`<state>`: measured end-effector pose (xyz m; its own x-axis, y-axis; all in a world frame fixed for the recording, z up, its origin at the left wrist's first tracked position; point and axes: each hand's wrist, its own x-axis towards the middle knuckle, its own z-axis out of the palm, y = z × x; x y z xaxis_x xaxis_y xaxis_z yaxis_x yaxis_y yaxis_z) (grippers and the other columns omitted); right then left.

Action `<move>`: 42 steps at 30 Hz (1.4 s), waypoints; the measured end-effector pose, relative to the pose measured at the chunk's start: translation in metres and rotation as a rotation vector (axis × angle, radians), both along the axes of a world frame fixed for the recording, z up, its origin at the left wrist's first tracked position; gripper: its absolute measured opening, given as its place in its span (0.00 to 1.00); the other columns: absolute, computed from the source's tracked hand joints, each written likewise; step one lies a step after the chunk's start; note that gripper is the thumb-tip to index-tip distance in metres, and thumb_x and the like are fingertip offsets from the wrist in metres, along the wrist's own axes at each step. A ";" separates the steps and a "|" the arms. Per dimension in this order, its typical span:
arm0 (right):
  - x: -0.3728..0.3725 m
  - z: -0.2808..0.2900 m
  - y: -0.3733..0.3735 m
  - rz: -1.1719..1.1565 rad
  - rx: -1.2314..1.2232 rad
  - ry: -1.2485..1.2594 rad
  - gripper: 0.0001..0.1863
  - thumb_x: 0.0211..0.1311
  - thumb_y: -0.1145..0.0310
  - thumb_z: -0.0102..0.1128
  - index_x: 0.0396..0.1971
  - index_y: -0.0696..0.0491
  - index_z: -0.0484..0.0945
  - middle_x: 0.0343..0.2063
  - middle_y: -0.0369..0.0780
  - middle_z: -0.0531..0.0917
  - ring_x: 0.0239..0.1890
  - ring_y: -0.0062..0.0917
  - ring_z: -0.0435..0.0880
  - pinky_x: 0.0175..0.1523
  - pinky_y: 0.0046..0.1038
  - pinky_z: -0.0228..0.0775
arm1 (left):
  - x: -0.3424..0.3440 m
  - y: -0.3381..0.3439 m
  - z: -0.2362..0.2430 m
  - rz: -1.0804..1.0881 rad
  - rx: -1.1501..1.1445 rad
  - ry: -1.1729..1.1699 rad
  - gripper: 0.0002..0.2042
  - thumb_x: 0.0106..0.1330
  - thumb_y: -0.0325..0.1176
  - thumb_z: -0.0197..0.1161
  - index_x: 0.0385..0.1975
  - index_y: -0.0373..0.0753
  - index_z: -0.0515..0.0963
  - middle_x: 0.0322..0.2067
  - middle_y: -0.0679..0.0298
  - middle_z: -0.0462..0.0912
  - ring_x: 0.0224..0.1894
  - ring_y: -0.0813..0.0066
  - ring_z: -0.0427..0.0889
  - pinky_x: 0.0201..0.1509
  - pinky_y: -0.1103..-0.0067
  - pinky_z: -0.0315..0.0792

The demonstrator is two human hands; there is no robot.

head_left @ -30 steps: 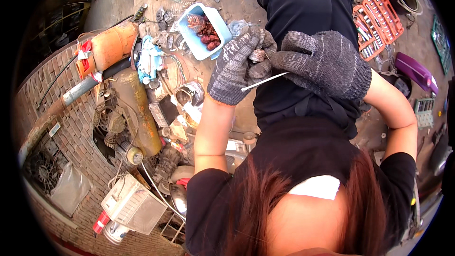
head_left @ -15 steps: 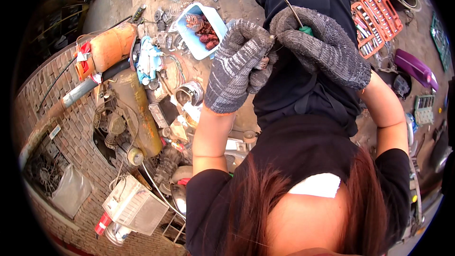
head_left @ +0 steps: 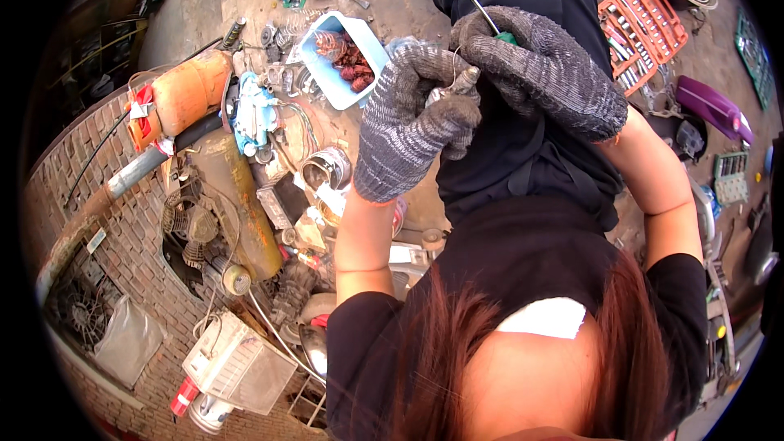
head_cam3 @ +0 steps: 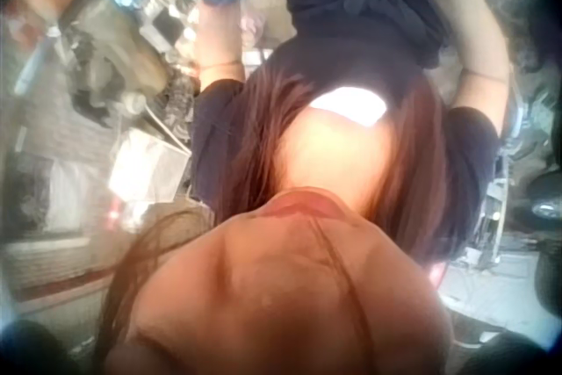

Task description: The person sits on the floor and uses a screwdriver and pliers to manipulate a small mechanical component. They repeatedly adjust and probe the part while surrounded by tools and disassembled pieces.

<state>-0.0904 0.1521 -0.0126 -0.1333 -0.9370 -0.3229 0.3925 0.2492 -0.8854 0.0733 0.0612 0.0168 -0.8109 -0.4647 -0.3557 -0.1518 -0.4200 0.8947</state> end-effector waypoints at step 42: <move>0.003 -0.016 0.000 0.000 -0.677 0.358 0.15 0.51 0.70 0.62 0.38 0.59 0.74 0.28 0.44 0.78 0.28 0.32 0.78 0.35 0.27 0.70 | -0.006 -0.015 -0.021 0.348 -0.302 -0.043 0.11 0.65 0.33 0.53 0.41 0.32 0.73 0.37 0.60 0.78 0.40 0.72 0.78 0.44 0.77 0.74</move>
